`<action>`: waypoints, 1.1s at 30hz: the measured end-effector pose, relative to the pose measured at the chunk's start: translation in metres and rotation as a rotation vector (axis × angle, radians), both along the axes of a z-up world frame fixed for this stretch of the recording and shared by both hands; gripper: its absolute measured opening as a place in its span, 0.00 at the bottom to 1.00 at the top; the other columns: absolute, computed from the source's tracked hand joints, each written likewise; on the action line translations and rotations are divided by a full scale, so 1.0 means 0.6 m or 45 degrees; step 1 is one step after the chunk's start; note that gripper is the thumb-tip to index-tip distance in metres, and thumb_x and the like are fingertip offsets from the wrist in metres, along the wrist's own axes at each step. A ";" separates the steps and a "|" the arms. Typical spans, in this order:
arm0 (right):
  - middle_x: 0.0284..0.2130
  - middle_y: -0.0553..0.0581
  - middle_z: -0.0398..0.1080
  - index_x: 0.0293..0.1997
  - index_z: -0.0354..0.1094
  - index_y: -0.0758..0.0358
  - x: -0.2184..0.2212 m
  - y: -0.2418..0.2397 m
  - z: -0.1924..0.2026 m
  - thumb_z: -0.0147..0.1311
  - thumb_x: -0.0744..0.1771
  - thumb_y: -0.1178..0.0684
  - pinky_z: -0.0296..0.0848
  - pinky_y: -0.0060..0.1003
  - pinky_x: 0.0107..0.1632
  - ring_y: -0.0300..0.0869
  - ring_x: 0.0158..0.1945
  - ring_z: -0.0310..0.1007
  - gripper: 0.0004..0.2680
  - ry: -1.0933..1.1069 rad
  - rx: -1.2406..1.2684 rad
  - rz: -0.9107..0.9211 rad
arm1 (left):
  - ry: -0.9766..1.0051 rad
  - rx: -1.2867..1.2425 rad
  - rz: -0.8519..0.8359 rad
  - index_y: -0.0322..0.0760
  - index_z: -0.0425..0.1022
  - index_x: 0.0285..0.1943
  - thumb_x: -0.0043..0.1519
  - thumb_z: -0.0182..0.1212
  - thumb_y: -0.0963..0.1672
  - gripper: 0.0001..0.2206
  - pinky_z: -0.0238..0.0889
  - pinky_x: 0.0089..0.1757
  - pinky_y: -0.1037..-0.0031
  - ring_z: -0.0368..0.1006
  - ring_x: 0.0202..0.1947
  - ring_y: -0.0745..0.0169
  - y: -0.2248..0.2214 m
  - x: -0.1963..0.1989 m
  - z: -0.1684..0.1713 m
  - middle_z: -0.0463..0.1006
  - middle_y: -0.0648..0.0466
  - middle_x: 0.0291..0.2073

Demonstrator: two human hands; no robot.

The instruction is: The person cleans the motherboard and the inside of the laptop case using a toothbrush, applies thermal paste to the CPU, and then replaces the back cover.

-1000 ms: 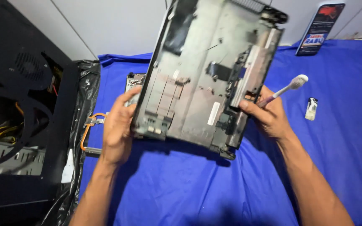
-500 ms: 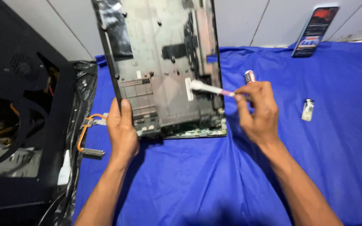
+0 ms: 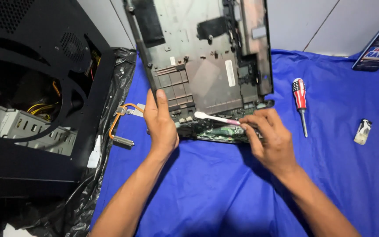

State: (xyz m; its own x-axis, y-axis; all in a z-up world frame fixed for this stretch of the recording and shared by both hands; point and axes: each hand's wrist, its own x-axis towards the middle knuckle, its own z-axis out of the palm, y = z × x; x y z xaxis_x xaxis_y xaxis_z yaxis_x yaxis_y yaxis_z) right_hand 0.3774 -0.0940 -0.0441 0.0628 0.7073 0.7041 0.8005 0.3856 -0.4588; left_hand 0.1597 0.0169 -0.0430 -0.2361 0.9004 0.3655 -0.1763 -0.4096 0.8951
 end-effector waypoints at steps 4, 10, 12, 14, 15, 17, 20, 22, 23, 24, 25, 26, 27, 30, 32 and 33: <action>0.38 0.57 0.70 0.46 0.77 0.57 0.046 0.001 -0.003 0.60 0.69 0.58 0.75 0.44 0.48 0.53 0.43 0.76 0.04 -0.030 -0.006 0.043 | -0.046 0.001 -0.007 0.39 0.72 0.64 0.75 0.48 0.45 0.13 0.58 0.63 0.63 0.65 0.58 0.69 -0.002 -0.003 0.014 0.76 0.54 0.55; 0.38 0.56 0.70 0.46 0.77 0.55 -0.019 -0.003 -0.008 0.60 0.67 0.60 0.77 0.44 0.46 0.53 0.41 0.77 0.05 -0.040 0.080 0.045 | -0.052 -0.052 -0.061 0.38 0.73 0.59 0.75 0.46 0.46 0.13 0.61 0.61 0.63 0.66 0.52 0.69 -0.028 0.021 0.042 0.76 0.56 0.49; 0.39 0.54 0.70 0.48 0.77 0.53 -0.008 -0.006 -0.007 0.60 0.68 0.57 0.77 0.42 0.47 0.50 0.42 0.78 0.06 -0.172 0.141 -0.021 | 0.055 -0.022 -0.074 0.39 0.74 0.57 0.74 0.48 0.46 0.11 0.61 0.61 0.65 0.64 0.53 0.71 -0.045 0.026 0.077 0.76 0.57 0.48; 0.40 0.54 0.69 0.48 0.77 0.54 -0.008 -0.009 -0.003 0.61 0.68 0.57 0.77 0.42 0.47 0.50 0.42 0.78 0.05 -0.172 0.151 -0.042 | 0.070 -0.028 -0.073 0.39 0.74 0.56 0.75 0.47 0.46 0.11 0.61 0.60 0.64 0.64 0.52 0.71 -0.041 0.027 0.068 0.75 0.57 0.47; 0.40 0.55 0.69 0.48 0.77 0.55 -0.008 -0.010 -0.001 0.61 0.69 0.57 0.77 0.42 0.47 0.50 0.43 0.78 0.05 -0.171 0.172 -0.073 | 0.087 -0.022 -0.080 0.39 0.74 0.54 0.75 0.47 0.45 0.11 0.61 0.59 0.64 0.64 0.52 0.70 -0.037 0.029 0.064 0.75 0.56 0.46; 0.40 0.54 0.70 0.47 0.77 0.54 -0.016 -0.015 -0.002 0.61 0.68 0.56 0.77 0.40 0.47 0.49 0.42 0.78 0.05 -0.179 0.156 -0.062 | 0.105 -0.024 -0.086 0.37 0.73 0.58 0.75 0.46 0.46 0.12 0.60 0.61 0.62 0.64 0.55 0.69 -0.039 0.025 0.061 0.76 0.55 0.50; 0.39 0.53 0.70 0.47 0.77 0.55 -0.012 -0.012 0.007 0.60 0.69 0.57 0.78 0.40 0.46 0.48 0.41 0.78 0.04 -0.199 0.184 -0.090 | 0.107 -0.019 -0.113 0.37 0.73 0.62 0.75 0.45 0.46 0.14 0.58 0.63 0.61 0.65 0.58 0.68 -0.042 0.029 0.069 0.76 0.53 0.53; 0.39 0.54 0.69 0.47 0.77 0.57 -0.018 -0.015 0.007 0.59 0.69 0.57 0.78 0.40 0.46 0.48 0.41 0.78 0.04 -0.212 0.213 -0.118 | 0.091 -0.029 -0.125 0.37 0.73 0.62 0.75 0.44 0.45 0.14 0.59 0.63 0.61 0.66 0.58 0.68 -0.047 0.032 0.069 0.77 0.53 0.53; 0.38 0.53 0.70 0.47 0.77 0.55 -0.026 -0.016 0.004 0.60 0.69 0.56 0.78 0.40 0.46 0.47 0.40 0.78 0.04 -0.193 0.190 -0.104 | 0.098 -0.026 -0.120 0.36 0.73 0.61 0.75 0.44 0.45 0.13 0.58 0.63 0.60 0.64 0.58 0.68 -0.045 0.032 0.069 0.76 0.53 0.52; 0.37 0.52 0.71 0.47 0.78 0.53 -0.035 -0.018 0.002 0.61 0.68 0.56 0.78 0.39 0.46 0.46 0.39 0.79 0.05 -0.174 0.167 -0.090 | 0.105 -0.024 -0.115 0.36 0.73 0.61 0.76 0.44 0.45 0.13 0.58 0.63 0.60 0.63 0.58 0.69 -0.044 0.033 0.068 0.76 0.53 0.52; 0.37 0.52 0.71 0.47 0.78 0.53 -0.028 -0.014 0.005 0.61 0.68 0.56 0.78 0.39 0.46 0.46 0.39 0.79 0.05 -0.171 0.168 -0.091 | 0.108 -0.022 -0.116 0.36 0.73 0.61 0.76 0.44 0.45 0.13 0.58 0.63 0.60 0.63 0.58 0.69 -0.044 0.031 0.065 0.76 0.53 0.52; 0.38 0.52 0.70 0.48 0.77 0.55 -0.020 -0.010 0.009 0.59 0.69 0.56 0.78 0.39 0.46 0.46 0.40 0.78 0.04 -0.173 0.194 -0.129 | 0.101 -0.028 -0.120 0.37 0.73 0.60 0.75 0.45 0.45 0.13 0.58 0.63 0.60 0.63 0.58 0.69 -0.043 0.029 0.062 0.76 0.54 0.52; 0.39 0.52 0.69 0.49 0.77 0.57 -0.010 -0.008 0.012 0.58 0.70 0.57 0.78 0.39 0.46 0.46 0.40 0.78 0.04 -0.179 0.215 -0.166 | 0.089 -0.038 -0.124 0.37 0.73 0.60 0.75 0.45 0.45 0.12 0.57 0.63 0.60 0.62 0.58 0.70 -0.045 0.029 0.057 0.76 0.54 0.51; 0.39 0.53 0.70 0.49 0.77 0.55 -0.031 -0.012 -0.015 0.57 0.69 0.59 0.78 0.42 0.45 0.49 0.40 0.79 0.06 -0.194 0.165 -0.049 | 0.087 -0.075 -0.130 0.36 0.72 0.63 0.75 0.45 0.46 0.15 0.55 0.65 0.59 0.62 0.61 0.67 -0.034 0.034 0.028 0.76 0.51 0.56; 0.39 0.53 0.70 0.48 0.77 0.55 -0.020 -0.007 -0.001 0.57 0.69 0.60 0.78 0.42 0.46 0.49 0.41 0.78 0.06 -0.193 0.177 -0.079 | 0.100 -0.083 -0.126 0.36 0.72 0.64 0.75 0.45 0.46 0.15 0.55 0.65 0.59 0.63 0.61 0.66 -0.036 0.030 0.026 0.76 0.51 0.56; 0.40 0.52 0.69 0.48 0.76 0.56 -0.015 -0.008 0.006 0.57 0.69 0.60 0.78 0.42 0.46 0.50 0.42 0.78 0.06 -0.194 0.176 -0.107 | 0.111 -0.104 -0.121 0.36 0.71 0.64 0.75 0.45 0.46 0.15 0.55 0.65 0.58 0.64 0.62 0.65 -0.039 0.029 0.023 0.76 0.50 0.57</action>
